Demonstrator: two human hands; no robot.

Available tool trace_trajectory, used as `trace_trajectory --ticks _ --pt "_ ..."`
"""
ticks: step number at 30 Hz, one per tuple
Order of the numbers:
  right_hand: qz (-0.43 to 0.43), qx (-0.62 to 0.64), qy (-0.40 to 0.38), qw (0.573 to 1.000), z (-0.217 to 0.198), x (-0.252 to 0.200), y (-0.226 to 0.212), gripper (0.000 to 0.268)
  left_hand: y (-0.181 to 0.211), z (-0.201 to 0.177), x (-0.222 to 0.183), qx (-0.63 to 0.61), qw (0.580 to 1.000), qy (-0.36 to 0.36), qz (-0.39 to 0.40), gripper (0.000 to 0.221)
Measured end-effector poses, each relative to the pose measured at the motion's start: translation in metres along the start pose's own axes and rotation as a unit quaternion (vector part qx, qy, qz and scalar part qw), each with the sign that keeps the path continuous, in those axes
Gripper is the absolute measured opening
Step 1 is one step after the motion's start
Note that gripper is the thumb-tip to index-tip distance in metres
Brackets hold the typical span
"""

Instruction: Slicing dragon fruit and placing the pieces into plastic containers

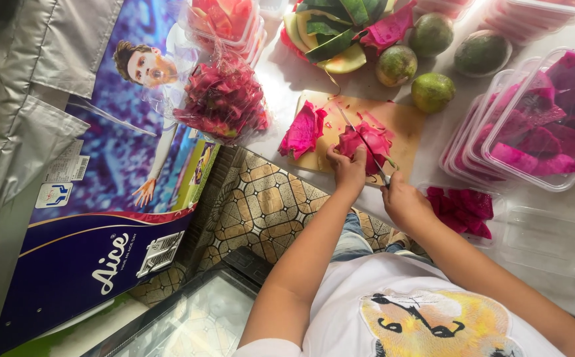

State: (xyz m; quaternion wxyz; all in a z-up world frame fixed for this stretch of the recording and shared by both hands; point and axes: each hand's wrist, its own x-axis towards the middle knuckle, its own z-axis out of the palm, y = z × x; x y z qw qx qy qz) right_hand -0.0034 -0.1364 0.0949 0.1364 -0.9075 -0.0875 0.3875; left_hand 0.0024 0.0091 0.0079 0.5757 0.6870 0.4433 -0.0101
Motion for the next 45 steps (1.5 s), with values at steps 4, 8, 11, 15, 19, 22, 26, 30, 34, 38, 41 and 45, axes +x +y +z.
trace_trajectory --ticks 4,8,11,15,19,22,26,30,34,38,41,45 --pt "-0.008 -0.004 0.013 1.000 0.007 0.003 -0.003 0.031 -0.004 0.002 0.007 -0.001 1.000 0.011 0.015 0.089" --pt "0.007 0.014 0.001 1.000 0.029 0.000 0.009 0.032 0.006 -0.004 0.004 -0.006 0.999 0.012 0.032 0.087" --pt "0.015 -0.010 -0.002 1.000 0.036 0.000 0.012 0.032 0.007 -0.008 0.001 -0.005 0.999 0.012 0.041 0.086" --pt "0.000 -0.035 0.029 0.999 0.042 0.013 0.005 0.026 -0.017 -0.001 0.023 0.009 0.999 0.011 0.033 0.090" --pt "-0.001 0.006 0.025 1.000 0.055 0.051 0.003 0.028 -0.015 -0.005 0.016 0.003 0.999 0.021 0.040 0.088" --pt "0.007 0.026 0.010 1.000 0.058 0.041 0.005 0.027 -0.006 -0.008 0.007 -0.012 0.999 0.024 0.046 0.086" --pt "0.017 0.034 -0.003 0.999 0.072 0.015 0.013 0.029 0.015 -0.020 -0.008 -0.050 0.997 0.024 0.051 0.081" --pt "0.009 0.022 0.003 1.000 0.067 0.009 0.005 0.027 0.006 -0.020 0.004 -0.034 0.998 0.020 0.043 0.083" --pt "0.004 0.024 0.012 1.000 0.073 0.018 0.008 0.028 -0.017 -0.024 0.010 -0.076 0.995 0.015 0.063 0.079" --pt "0.004 0.048 0.029 0.998 0.070 0.025 0.018 0.037 -0.070 -0.020 0.038 -0.146 0.989 0.004 0.024 0.079" --pt "0.008 0.070 0.027 0.997 0.067 0.013 0.017 0.036 -0.038 -0.040 -0.011 -0.186 0.982 0.004 -0.038 0.078" --pt "0.023 0.070 0.053 0.996 0.055 0.019 0.012 0.035 -0.055 -0.050 -0.014 -0.218 0.975 0.005 -0.030 0.066"
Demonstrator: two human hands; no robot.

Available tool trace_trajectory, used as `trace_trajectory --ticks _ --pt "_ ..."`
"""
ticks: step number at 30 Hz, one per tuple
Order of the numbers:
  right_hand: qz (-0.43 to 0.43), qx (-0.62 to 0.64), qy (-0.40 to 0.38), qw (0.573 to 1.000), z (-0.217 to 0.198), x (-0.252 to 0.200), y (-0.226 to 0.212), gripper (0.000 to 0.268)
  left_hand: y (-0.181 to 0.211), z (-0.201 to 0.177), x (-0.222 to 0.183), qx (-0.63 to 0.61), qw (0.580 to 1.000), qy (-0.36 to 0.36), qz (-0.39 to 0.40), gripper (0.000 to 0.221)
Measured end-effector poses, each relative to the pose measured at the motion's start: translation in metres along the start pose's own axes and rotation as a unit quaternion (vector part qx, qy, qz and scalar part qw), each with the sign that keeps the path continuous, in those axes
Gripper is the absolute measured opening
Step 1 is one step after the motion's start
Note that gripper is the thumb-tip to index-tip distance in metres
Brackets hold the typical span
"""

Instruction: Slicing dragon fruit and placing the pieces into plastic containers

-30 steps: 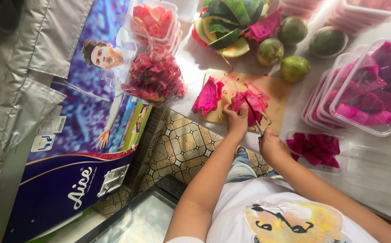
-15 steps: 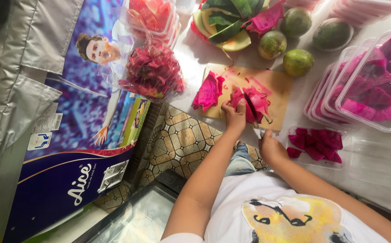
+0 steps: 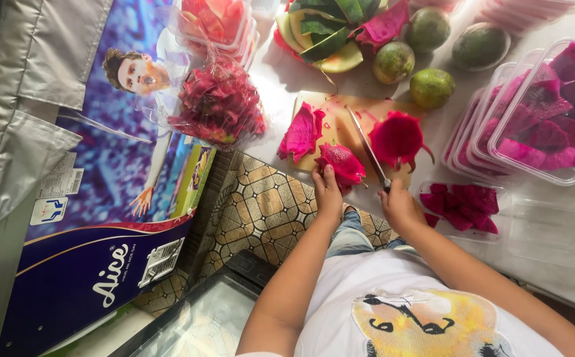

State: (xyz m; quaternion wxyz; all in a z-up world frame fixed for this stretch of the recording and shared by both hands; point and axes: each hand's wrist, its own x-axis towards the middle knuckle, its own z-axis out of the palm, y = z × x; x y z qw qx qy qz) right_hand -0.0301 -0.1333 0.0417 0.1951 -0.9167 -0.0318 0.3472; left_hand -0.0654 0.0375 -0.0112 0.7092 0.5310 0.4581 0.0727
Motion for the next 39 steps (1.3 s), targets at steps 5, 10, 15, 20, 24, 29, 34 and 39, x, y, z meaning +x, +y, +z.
trace_trajectory --ticks 5,10,15,20,24,29,34,39 --pt "-0.046 0.026 0.042 0.998 -0.031 0.004 -0.008 0.033 0.018 0.008 -0.021 -0.112 0.992 -0.050 -0.027 0.062" --pt "-0.071 0.063 0.037 0.995 -0.041 0.000 -0.002 0.036 0.033 0.004 -0.039 -0.151 0.981 -0.106 -0.065 0.055" --pt "-0.073 0.052 -0.017 0.996 -0.023 -0.017 0.028 0.040 0.069 -0.003 -0.063 -0.046 0.994 -0.078 -0.064 0.053" --pt "-0.060 0.083 -0.027 0.994 -0.034 -0.042 0.028 0.040 0.008 -0.013 -0.005 -0.011 0.997 -0.036 -0.073 0.055" --pt "-0.048 0.086 -0.034 0.995 -0.042 -0.049 0.032 0.041 -0.014 0.001 0.007 -0.083 0.990 -0.028 -0.107 0.049" --pt "-0.034 0.015 -0.035 0.999 -0.055 -0.064 0.030 0.039 -0.007 0.030 -0.009 -0.068 0.985 -0.062 -0.144 0.049" --pt "-0.038 -0.057 -0.040 0.997 -0.059 -0.067 0.030 0.038 0.015 0.029 -0.013 -0.024 0.986 -0.082 -0.145 0.057" --pt "-0.037 -0.098 -0.045 0.993 -0.060 -0.068 0.029 0.041 0.027 0.033 -0.019 -0.057 0.984 -0.087 -0.143 0.056"
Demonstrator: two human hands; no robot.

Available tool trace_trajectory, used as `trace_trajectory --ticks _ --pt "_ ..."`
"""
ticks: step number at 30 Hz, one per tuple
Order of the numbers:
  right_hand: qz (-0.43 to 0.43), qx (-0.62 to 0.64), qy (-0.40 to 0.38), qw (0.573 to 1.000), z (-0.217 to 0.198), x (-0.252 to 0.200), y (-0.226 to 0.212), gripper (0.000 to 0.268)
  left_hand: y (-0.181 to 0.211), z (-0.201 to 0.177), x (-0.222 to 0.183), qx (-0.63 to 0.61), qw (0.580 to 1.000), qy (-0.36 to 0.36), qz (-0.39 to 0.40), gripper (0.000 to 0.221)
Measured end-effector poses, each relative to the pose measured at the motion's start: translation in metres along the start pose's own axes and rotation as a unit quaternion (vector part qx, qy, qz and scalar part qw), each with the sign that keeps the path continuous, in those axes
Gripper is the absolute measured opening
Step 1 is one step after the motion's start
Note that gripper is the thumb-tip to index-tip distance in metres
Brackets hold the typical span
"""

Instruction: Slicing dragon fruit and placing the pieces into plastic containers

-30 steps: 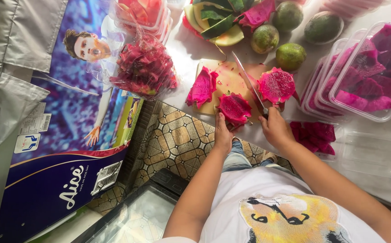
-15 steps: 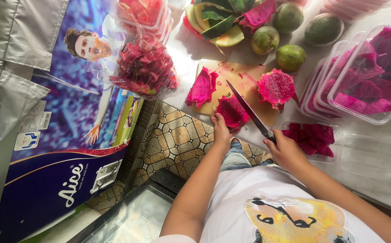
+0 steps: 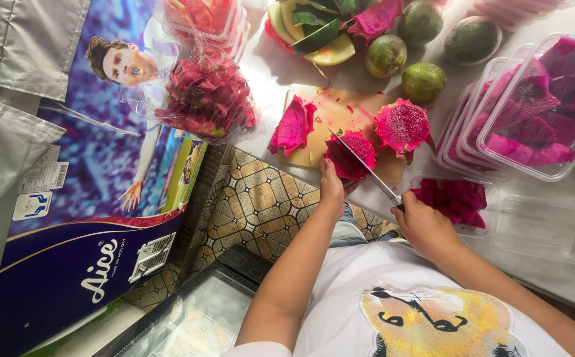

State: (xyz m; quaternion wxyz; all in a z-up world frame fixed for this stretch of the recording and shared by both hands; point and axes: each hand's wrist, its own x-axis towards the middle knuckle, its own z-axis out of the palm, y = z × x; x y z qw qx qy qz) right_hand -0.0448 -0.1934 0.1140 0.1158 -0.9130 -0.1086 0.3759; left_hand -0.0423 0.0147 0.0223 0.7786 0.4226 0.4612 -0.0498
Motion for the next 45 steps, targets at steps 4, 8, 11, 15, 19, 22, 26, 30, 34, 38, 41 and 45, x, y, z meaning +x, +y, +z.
trace_trajectory --ticks 4,8,11,15,19,22,26,30,34,38,41,45 --pt "0.016 -0.055 0.005 0.998 0.006 0.004 -0.009 0.035 -0.004 -0.006 0.011 0.001 1.000 0.007 0.000 0.054" --pt "0.029 -0.048 -0.014 0.998 0.008 0.010 -0.020 0.031 -0.004 -0.004 0.016 0.011 1.000 0.014 -0.003 0.052" --pt "0.033 -0.053 -0.023 0.998 0.010 0.016 -0.028 0.030 -0.007 -0.006 0.019 0.020 1.000 0.022 -0.009 0.052" --pt "0.032 -0.035 -0.035 0.998 0.023 0.037 -0.032 0.031 -0.002 -0.005 0.018 -0.002 1.000 0.026 -0.013 0.049" --pt "0.014 -0.034 -0.028 0.999 0.070 0.083 -0.016 0.031 -0.004 -0.007 0.024 -0.001 0.999 0.029 -0.014 0.050" --pt "0.019 0.010 -0.032 0.999 0.083 0.095 -0.015 0.032 -0.002 -0.006 0.024 -0.001 0.999 0.027 -0.031 0.050" --pt "0.022 0.052 -0.037 0.998 0.088 0.097 -0.016 0.032 0.005 -0.006 0.021 0.016 0.999 0.027 -0.027 0.052" --pt "0.022 0.071 -0.030 0.997 0.074 0.086 -0.028 0.036 -0.021 -0.026 0.046 0.012 0.998 0.058 -0.024 0.061" --pt "0.015 0.069 -0.001 0.998 0.054 0.096 -0.037 0.035 0.000 -0.027 0.020 0.060 0.994 0.086 0.031 0.076" --pt "0.017 0.084 0.024 0.996 0.052 0.116 -0.040 0.037 0.010 -0.020 -0.002 0.118 0.986 0.059 0.100 0.102" --pt "0.027 0.095 0.024 0.995 0.042 0.115 -0.045 0.039 0.018 -0.013 -0.013 0.114 0.984 0.047 0.128 0.113" --pt "0.042 0.118 0.026 0.992 0.023 0.108 -0.054 0.040 0.009 -0.019 -0.003 0.108 0.981 0.067 0.149 0.108"
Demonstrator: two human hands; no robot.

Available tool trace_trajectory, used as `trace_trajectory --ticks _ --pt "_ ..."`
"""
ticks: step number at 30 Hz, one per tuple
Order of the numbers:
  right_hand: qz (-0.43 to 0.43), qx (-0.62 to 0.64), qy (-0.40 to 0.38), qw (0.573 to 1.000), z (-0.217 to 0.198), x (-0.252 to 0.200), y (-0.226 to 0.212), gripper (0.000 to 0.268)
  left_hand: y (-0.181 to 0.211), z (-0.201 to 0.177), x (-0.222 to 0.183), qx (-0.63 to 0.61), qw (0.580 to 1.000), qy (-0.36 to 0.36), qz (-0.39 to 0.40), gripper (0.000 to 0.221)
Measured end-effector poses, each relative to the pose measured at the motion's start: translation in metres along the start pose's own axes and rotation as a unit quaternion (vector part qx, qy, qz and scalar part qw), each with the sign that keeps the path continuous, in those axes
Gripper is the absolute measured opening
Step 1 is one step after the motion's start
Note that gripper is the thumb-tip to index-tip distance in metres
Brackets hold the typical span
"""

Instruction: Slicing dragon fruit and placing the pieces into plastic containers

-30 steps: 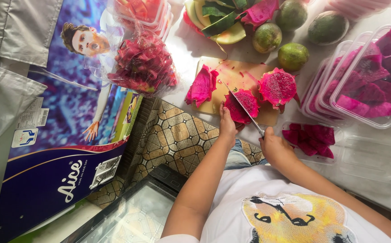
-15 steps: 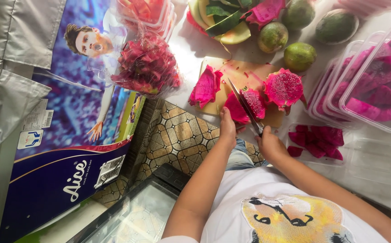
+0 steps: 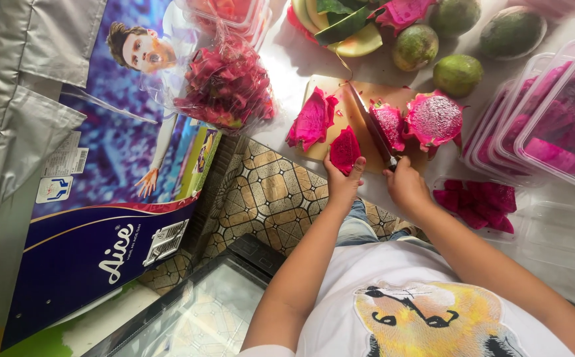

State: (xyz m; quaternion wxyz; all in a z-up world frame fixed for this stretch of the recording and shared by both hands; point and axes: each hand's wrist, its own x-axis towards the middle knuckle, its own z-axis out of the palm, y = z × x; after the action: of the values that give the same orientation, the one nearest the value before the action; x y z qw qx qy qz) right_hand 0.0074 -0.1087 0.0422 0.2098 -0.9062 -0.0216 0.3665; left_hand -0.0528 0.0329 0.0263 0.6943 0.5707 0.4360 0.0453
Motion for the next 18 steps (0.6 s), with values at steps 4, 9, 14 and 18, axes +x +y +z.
trace_trajectory --ticks 4,9,14,18 --pt "-0.001 0.028 0.023 0.999 0.005 0.017 0.010 0.041 -0.013 -0.008 0.007 -0.039 0.999 -0.008 -0.001 0.098" --pt "-0.026 0.178 -0.008 0.984 0.001 0.020 0.024 0.043 0.004 -0.046 -0.021 -0.133 0.968 -0.180 -0.110 0.103" --pt "-0.027 0.284 -0.026 0.958 0.037 0.043 0.037 0.032 -0.009 -0.078 -0.034 -0.213 0.940 -0.234 -0.126 0.088" --pt "-0.067 0.221 0.043 0.972 0.045 0.033 0.024 0.045 0.002 -0.088 -0.039 -0.187 0.952 -0.229 -0.077 0.089"
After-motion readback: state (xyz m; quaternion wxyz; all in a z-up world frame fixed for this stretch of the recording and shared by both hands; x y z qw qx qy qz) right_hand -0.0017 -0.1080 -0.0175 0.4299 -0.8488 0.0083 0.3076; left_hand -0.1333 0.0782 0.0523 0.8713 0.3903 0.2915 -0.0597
